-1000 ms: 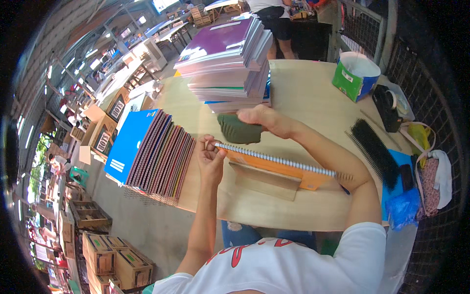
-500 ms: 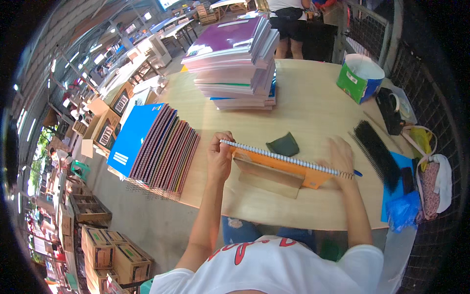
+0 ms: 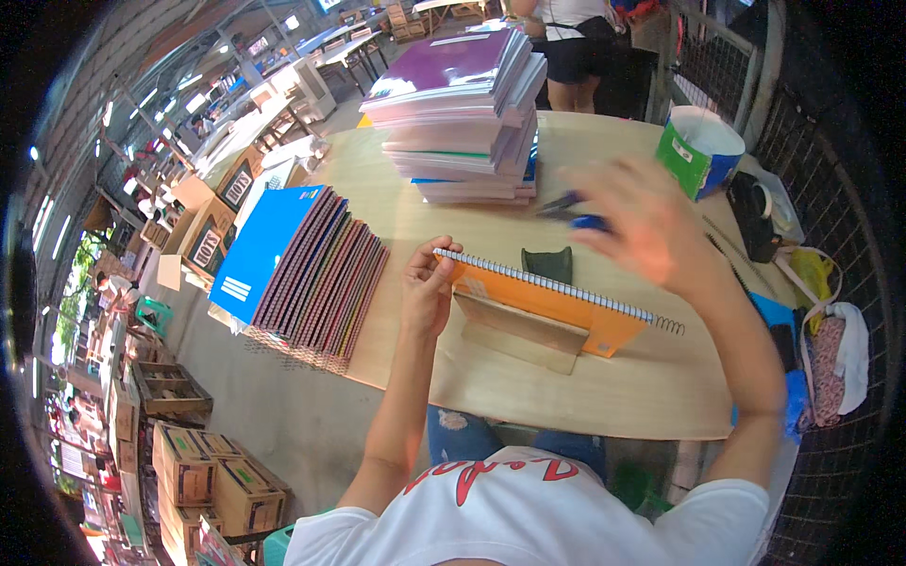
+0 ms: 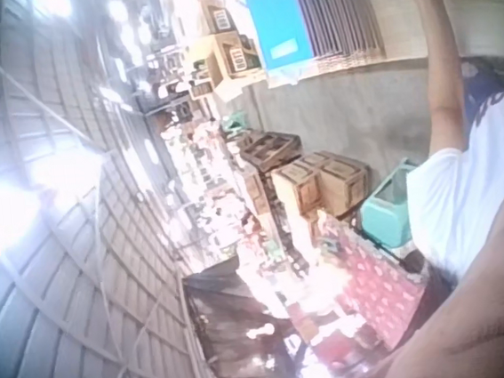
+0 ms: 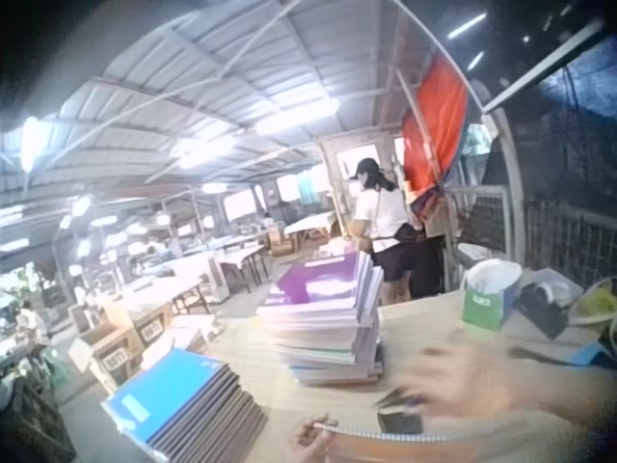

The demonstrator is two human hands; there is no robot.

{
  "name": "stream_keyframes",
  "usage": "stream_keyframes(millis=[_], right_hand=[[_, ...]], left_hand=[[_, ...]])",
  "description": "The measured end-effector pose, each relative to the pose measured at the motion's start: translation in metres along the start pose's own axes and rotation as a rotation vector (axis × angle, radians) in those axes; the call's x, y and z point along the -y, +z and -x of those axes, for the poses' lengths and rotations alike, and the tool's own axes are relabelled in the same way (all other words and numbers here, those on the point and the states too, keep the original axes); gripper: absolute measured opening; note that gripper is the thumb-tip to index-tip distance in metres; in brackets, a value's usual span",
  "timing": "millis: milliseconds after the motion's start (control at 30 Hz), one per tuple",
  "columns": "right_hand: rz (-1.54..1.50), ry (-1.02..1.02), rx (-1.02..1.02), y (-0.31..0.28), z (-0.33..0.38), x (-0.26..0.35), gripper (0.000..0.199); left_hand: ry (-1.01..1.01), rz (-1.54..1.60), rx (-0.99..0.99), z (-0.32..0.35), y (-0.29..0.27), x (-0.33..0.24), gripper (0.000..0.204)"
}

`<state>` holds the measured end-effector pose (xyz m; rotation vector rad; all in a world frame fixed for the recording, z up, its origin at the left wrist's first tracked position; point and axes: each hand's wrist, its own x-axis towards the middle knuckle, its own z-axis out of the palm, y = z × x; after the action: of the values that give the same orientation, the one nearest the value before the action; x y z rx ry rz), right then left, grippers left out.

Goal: The person assembles spiral notebooks by threading a plastic coil through the pre-punched holes of a notebook, crimping the ends of the coil with a pair of pliers, and then stacking the completed notebooks onto a pile on a table.

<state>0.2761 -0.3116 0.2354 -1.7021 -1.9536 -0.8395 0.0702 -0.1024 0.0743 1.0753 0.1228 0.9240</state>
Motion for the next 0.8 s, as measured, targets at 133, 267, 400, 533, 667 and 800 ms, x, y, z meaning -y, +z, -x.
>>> stream_keyframes(millis=[133, 267, 400, 533, 667, 800], right_hand=[[0.085, -0.4, 0.088, 0.025, -0.076, 0.04, 0.019], [0.138, -0.723, 0.045, 0.048, -0.104, 0.052, 0.009], [0.182, -0.815, 0.003, 0.063, -0.109, 0.056, 0.004], [0.152, -0.834, -0.04, 0.066, -0.11, 0.059, 0.004], [0.147, -0.813, -0.025, 0.061, -0.109, 0.059, 0.004], [0.172, -0.829, -0.003, 0.06, -0.106, 0.062, 0.004]], left_hand=[[0.0, 0.091, -0.013, 0.001, 0.006, -0.001, 0.044], [0.011, 0.112, -0.019, 0.0, 0.009, -0.001, 0.052], [0.038, 0.109, -0.032, 0.001, 0.011, -0.003, 0.056], [0.043, 0.094, -0.038, 0.001, 0.01, -0.004, 0.061], [0.048, 0.09, -0.057, 0.0, 0.014, -0.005, 0.062], [0.048, 0.081, -0.043, -0.002, 0.01, -0.003, 0.062]])
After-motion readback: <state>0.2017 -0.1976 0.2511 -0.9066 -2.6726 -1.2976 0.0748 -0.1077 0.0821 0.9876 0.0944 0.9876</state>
